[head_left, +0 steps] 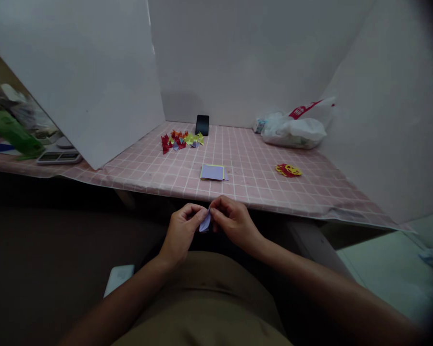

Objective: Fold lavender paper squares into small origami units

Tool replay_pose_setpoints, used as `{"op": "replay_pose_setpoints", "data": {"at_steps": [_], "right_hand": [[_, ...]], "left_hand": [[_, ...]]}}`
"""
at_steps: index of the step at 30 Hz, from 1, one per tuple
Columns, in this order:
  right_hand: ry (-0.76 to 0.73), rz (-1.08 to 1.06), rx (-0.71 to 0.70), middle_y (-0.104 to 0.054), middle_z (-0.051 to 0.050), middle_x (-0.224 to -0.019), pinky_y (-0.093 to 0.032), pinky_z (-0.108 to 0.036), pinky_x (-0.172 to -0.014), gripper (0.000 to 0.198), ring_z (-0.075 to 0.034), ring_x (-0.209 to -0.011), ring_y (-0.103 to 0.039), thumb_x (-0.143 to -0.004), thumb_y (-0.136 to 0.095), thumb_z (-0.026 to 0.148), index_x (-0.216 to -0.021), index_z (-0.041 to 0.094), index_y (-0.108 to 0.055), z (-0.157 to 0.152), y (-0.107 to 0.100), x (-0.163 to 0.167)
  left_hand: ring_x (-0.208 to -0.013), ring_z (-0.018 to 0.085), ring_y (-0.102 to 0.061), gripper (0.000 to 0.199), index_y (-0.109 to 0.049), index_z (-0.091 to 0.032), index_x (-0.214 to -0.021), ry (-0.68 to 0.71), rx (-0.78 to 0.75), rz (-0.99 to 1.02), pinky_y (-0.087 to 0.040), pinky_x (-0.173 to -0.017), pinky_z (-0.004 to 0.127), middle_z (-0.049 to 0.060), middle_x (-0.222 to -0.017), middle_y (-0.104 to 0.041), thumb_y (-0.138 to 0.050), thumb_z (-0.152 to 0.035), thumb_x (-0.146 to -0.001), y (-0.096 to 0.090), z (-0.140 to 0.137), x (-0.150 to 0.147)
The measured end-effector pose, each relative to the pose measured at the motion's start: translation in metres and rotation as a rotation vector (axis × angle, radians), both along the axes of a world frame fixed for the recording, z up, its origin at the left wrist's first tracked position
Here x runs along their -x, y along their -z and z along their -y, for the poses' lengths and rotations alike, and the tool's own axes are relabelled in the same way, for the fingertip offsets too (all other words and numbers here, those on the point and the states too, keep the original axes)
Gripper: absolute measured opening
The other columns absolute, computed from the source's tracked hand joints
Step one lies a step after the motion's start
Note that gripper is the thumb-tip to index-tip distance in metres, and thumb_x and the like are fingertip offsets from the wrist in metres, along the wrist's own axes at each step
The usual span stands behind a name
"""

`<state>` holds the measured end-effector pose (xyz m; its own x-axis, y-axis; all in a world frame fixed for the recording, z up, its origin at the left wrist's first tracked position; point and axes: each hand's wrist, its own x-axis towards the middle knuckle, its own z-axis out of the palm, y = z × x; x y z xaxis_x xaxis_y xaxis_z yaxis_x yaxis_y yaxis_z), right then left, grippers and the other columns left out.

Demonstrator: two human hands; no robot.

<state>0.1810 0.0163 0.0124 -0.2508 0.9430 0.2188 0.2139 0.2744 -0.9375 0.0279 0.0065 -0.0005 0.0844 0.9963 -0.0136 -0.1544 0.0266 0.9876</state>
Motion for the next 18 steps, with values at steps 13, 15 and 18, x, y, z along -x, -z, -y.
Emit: {"op": "replay_pose_setpoints", "data": {"at_steps": [13, 15, 18], "right_hand": [[-0.005, -0.021, 0.031, -0.059, 0.004, -0.057, -0.042, -0.024, -0.051, 0.01, -0.011, -0.05, -0.057, -0.088, -0.055, 0.022, -0.079, 0.019, -0.057, 0.0005, -0.0011, 0.0004], [0.001, -0.02, 0.034, -0.058, 0.004, -0.057, -0.042, -0.024, -0.051, 0.01, -0.011, -0.049, -0.057, -0.088, -0.055, 0.023, -0.079, 0.019, -0.057, 0.001, -0.0019, 0.0008], [0.003, -0.023, 0.043, -0.059, 0.003, -0.057, -0.042, -0.024, -0.051, 0.01, -0.011, -0.049, -0.057, -0.087, -0.056, 0.023, -0.078, 0.018, -0.057, 0.0014, -0.0027, 0.0014]], "left_hand": [[-0.073, 0.015, -0.057, 0.018, -0.07, -0.016, -0.077, -0.077, -0.235, -0.253, -0.045, -0.066, 0.026, 0.002, -0.079, -0.062, -0.064, -0.031, -0.085, -0.0026, 0.0003, 0.0029], [-0.073, 0.015, -0.057, 0.017, -0.069, -0.016, -0.077, -0.082, -0.25, -0.276, -0.044, -0.066, 0.026, 0.002, -0.079, -0.062, -0.064, -0.03, -0.086, -0.003, 0.0003, 0.0027], [-0.073, 0.015, -0.056, 0.017, -0.068, -0.016, -0.077, -0.079, -0.258, -0.297, -0.044, -0.066, 0.025, 0.002, -0.079, -0.062, -0.062, -0.029, -0.087, -0.0022, 0.0002, 0.0027]]}}
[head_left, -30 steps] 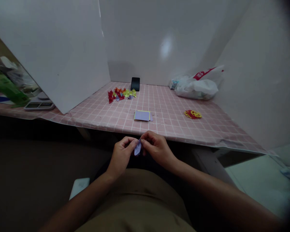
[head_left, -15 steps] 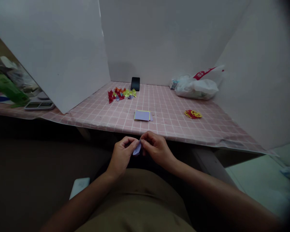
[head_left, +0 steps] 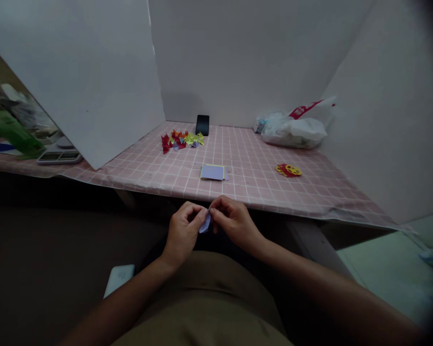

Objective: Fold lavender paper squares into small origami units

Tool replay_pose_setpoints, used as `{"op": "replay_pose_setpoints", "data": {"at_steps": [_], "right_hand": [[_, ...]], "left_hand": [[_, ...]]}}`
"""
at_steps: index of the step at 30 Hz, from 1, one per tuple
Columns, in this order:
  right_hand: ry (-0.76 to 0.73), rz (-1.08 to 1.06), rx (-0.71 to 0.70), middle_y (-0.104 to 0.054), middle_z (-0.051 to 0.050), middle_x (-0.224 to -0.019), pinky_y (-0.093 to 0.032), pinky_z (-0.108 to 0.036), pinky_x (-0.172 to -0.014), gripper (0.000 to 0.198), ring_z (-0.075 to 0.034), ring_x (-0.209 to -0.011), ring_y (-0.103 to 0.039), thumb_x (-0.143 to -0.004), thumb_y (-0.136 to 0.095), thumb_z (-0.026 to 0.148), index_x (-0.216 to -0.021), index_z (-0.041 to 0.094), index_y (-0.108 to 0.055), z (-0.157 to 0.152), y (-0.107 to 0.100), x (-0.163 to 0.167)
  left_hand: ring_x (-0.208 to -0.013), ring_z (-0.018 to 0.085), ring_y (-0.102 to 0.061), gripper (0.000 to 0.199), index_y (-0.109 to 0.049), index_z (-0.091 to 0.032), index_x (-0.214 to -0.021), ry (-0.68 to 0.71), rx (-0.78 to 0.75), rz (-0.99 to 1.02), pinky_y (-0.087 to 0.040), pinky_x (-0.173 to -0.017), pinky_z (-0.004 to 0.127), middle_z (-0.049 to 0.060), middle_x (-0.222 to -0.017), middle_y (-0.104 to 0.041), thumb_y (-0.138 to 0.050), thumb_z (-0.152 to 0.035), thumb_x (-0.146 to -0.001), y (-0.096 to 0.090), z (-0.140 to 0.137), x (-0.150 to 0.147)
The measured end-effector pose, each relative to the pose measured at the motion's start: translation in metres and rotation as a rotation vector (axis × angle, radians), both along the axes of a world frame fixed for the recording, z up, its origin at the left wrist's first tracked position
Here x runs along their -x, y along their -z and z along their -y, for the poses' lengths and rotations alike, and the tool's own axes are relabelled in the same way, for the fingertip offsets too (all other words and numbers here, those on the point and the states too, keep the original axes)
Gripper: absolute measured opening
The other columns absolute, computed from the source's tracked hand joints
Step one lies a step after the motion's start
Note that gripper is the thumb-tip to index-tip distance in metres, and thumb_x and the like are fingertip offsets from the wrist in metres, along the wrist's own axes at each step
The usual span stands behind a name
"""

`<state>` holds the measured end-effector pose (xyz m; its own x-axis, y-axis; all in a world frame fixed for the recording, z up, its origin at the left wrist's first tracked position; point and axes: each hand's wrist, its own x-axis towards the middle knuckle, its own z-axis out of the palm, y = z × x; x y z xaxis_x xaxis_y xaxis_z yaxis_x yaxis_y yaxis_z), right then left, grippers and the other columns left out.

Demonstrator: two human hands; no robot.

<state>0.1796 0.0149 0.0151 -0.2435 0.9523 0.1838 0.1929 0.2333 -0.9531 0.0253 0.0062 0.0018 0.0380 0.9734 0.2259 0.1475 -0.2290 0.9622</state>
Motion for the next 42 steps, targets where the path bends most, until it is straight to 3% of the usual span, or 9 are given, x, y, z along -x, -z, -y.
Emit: {"op": "replay_pose_setpoints", "data": {"at_steps": [14, 22, 36, 42], "right_hand": [[-0.004, -0.014, 0.009, -0.057, 0.004, -0.058, -0.042, -0.023, -0.05, 0.011, -0.01, -0.048, -0.056, -0.086, -0.056, 0.022, -0.076, 0.018, -0.057, -0.0007, -0.0004, 0.0006], [-0.009, 0.002, 0.006, -0.058, 0.004, -0.058, -0.042, -0.024, -0.05, 0.01, -0.01, -0.049, -0.057, -0.086, -0.055, 0.021, -0.077, 0.018, -0.057, -0.0006, 0.0013, -0.0001], [-0.008, 0.02, 0.027, -0.056, 0.004, -0.061, -0.04, -0.022, -0.048, 0.008, -0.01, -0.049, -0.054, -0.083, -0.054, 0.018, -0.076, 0.018, -0.057, 0.001, -0.0003, 0.0004], [-0.032, 0.011, 0.03, -0.056, 0.003, -0.062, -0.041, -0.023, -0.048, 0.008, -0.01, -0.05, -0.055, -0.085, -0.053, 0.019, -0.077, 0.018, -0.057, -0.0005, 0.0028, -0.0004]], "left_hand": [[-0.071, 0.014, -0.056, 0.014, -0.066, -0.018, -0.076, -0.033, -0.209, -0.189, -0.043, -0.065, 0.025, 0.001, -0.079, -0.058, -0.062, -0.024, -0.089, -0.0006, 0.0012, 0.0021], [-0.069, 0.013, -0.056, 0.016, -0.064, -0.018, -0.074, -0.045, -0.167, -0.174, -0.043, -0.063, 0.024, 0.0, -0.078, -0.058, -0.06, -0.023, -0.089, -0.001, 0.0015, -0.0005], [-0.069, 0.013, -0.056, 0.009, -0.065, -0.017, -0.08, -0.056, -0.383, -0.441, -0.043, -0.064, 0.025, 0.001, -0.08, -0.057, -0.06, -0.014, -0.086, -0.0009, 0.0013, 0.0052], [-0.067, 0.012, -0.055, 0.013, -0.065, -0.017, -0.075, -0.058, -0.349, -0.376, -0.041, -0.062, 0.024, 0.0, -0.076, -0.057, -0.06, -0.013, -0.086, 0.0008, -0.0004, 0.0043]]}}
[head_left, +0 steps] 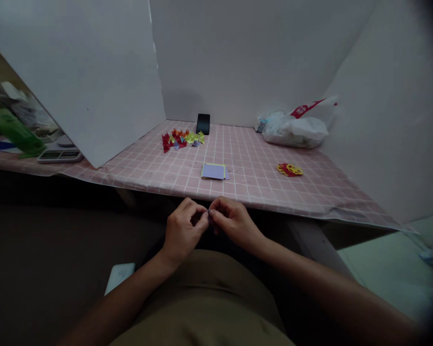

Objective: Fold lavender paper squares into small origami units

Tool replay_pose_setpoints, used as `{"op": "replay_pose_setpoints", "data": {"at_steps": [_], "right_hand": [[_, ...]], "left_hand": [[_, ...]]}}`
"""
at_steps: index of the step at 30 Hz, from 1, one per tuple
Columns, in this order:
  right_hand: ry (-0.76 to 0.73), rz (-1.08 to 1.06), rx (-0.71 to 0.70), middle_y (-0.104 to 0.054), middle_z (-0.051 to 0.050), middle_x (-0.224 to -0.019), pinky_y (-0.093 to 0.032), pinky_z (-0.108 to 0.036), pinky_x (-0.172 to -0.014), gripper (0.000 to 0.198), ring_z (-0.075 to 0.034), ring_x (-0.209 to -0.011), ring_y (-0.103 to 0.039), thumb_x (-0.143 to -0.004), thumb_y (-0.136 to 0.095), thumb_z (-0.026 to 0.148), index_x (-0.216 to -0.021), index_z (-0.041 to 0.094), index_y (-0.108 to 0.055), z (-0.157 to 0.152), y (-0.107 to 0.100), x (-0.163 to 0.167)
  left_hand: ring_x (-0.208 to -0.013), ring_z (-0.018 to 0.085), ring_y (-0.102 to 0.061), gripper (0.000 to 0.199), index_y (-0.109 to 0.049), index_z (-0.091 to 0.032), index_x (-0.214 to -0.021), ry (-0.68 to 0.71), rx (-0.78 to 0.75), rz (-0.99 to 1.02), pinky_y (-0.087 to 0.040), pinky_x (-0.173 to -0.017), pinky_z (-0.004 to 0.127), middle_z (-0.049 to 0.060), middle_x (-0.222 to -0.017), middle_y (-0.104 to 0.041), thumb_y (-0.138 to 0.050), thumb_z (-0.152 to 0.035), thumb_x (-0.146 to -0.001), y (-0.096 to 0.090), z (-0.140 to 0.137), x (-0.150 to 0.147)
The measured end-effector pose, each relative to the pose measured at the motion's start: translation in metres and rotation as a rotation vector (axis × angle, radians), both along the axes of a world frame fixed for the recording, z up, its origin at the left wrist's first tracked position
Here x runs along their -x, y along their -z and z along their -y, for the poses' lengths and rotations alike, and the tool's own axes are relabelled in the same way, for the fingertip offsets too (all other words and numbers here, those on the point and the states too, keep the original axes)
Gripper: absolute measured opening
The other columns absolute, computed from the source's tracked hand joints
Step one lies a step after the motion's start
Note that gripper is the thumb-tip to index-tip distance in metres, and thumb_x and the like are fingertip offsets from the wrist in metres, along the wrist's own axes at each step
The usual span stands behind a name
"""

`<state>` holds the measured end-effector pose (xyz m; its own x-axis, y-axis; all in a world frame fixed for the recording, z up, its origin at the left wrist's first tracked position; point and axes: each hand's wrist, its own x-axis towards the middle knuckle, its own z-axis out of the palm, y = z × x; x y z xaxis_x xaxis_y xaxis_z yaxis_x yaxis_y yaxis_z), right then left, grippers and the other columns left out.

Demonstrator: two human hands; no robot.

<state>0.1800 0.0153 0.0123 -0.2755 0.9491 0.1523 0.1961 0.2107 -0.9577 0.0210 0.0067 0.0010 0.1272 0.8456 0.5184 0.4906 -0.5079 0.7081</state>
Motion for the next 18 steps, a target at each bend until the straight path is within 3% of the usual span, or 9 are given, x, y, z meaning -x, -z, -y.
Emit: {"op": "replay_pose_setpoints", "data": {"at_steps": [18], "right_hand": [[-0.035, 0.011, 0.012, -0.057, 0.003, -0.061, -0.04, -0.024, -0.051, 0.007, -0.011, -0.052, -0.054, -0.083, -0.055, 0.021, -0.078, 0.017, -0.056, -0.0017, -0.0046, -0.0022]], "left_hand": [[-0.07, 0.013, -0.054, 0.017, -0.063, -0.016, -0.073, 0.074, 0.127, 0.085, -0.04, -0.065, 0.025, 0.0, -0.075, -0.055, -0.057, -0.016, -0.088, -0.0027, -0.0007, 0.0014]]}}
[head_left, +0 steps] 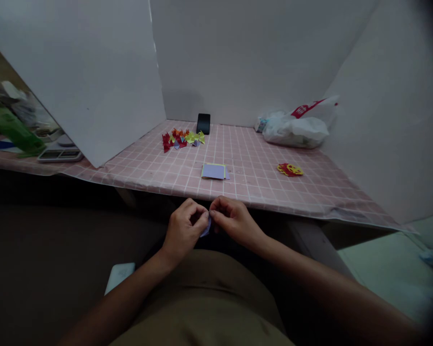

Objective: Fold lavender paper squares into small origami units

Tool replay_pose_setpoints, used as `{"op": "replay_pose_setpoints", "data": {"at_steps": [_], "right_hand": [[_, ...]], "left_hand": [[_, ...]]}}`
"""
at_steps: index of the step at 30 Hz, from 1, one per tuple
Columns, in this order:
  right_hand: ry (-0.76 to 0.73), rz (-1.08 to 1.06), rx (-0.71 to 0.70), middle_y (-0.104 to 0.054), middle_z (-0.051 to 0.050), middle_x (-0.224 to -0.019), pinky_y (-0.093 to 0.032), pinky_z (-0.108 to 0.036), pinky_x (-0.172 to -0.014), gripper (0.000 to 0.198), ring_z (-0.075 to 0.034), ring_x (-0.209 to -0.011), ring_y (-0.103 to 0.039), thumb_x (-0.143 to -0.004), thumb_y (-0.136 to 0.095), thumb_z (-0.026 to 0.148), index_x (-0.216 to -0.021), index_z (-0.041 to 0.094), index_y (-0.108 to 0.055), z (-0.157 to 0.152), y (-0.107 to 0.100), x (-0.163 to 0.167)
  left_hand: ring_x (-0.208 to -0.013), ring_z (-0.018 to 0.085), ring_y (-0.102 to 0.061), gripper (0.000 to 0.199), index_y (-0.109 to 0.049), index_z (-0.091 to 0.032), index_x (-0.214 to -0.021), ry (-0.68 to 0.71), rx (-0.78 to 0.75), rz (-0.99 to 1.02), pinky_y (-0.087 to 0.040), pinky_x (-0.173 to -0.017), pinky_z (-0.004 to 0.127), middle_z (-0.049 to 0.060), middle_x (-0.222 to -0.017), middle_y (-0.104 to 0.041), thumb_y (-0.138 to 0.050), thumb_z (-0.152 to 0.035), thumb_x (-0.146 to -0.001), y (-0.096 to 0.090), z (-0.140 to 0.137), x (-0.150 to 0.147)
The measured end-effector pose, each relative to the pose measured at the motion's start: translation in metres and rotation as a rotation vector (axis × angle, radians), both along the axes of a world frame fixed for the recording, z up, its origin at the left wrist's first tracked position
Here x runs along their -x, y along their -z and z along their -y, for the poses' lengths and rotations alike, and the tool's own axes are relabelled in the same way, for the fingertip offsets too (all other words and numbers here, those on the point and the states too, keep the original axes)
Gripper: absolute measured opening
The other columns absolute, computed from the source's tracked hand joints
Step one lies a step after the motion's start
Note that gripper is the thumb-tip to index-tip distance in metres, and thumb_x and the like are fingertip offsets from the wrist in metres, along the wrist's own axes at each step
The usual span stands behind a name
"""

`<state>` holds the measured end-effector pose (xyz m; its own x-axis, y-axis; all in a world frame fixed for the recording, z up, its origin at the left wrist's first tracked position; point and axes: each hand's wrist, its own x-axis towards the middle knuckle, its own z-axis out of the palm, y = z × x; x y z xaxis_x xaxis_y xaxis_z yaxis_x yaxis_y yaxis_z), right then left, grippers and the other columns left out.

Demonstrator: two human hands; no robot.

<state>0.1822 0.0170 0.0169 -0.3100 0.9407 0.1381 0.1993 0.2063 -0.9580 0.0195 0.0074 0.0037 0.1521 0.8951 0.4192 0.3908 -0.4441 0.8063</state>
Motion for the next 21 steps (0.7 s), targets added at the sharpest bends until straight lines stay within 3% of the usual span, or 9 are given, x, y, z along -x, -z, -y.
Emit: {"op": "replay_pose_setpoints", "data": {"at_steps": [10, 15, 21], "right_hand": [[-0.001, 0.012, 0.02, -0.054, 0.004, -0.058, -0.038, -0.023, -0.047, 0.013, -0.01, -0.048, -0.053, -0.085, -0.054, 0.026, -0.075, 0.018, -0.054, 0.0011, 0.0026, 0.0014], [-0.033, -0.019, 0.039, -0.055, 0.003, -0.058, -0.04, -0.024, -0.05, 0.02, -0.01, -0.05, -0.053, -0.089, -0.053, 0.03, -0.074, 0.017, -0.055, 0.0013, -0.0001, 0.0001], [-0.014, -0.025, 0.048, -0.055, 0.003, -0.062, -0.039, -0.023, -0.051, 0.014, -0.011, -0.053, -0.052, -0.084, -0.059, 0.029, -0.077, 0.017, -0.057, 0.0013, 0.001, 0.0006]], "left_hand": [[-0.072, 0.013, -0.053, 0.018, -0.062, -0.017, -0.074, 0.073, 0.005, 0.021, -0.041, -0.068, 0.026, 0.0, -0.078, -0.054, -0.055, -0.018, -0.091, -0.0008, 0.0006, 0.0022], [-0.07, 0.013, -0.053, 0.02, -0.062, -0.017, -0.073, 0.038, 0.037, 0.05, -0.04, -0.067, 0.026, -0.001, -0.076, -0.053, -0.055, -0.02, -0.091, 0.0, 0.0007, 0.0009], [-0.071, 0.014, -0.054, 0.018, -0.062, -0.017, -0.073, 0.003, 0.113, 0.12, -0.042, -0.066, 0.026, 0.0, -0.076, -0.055, -0.056, -0.023, -0.089, 0.0001, 0.0005, 0.0002]]}}
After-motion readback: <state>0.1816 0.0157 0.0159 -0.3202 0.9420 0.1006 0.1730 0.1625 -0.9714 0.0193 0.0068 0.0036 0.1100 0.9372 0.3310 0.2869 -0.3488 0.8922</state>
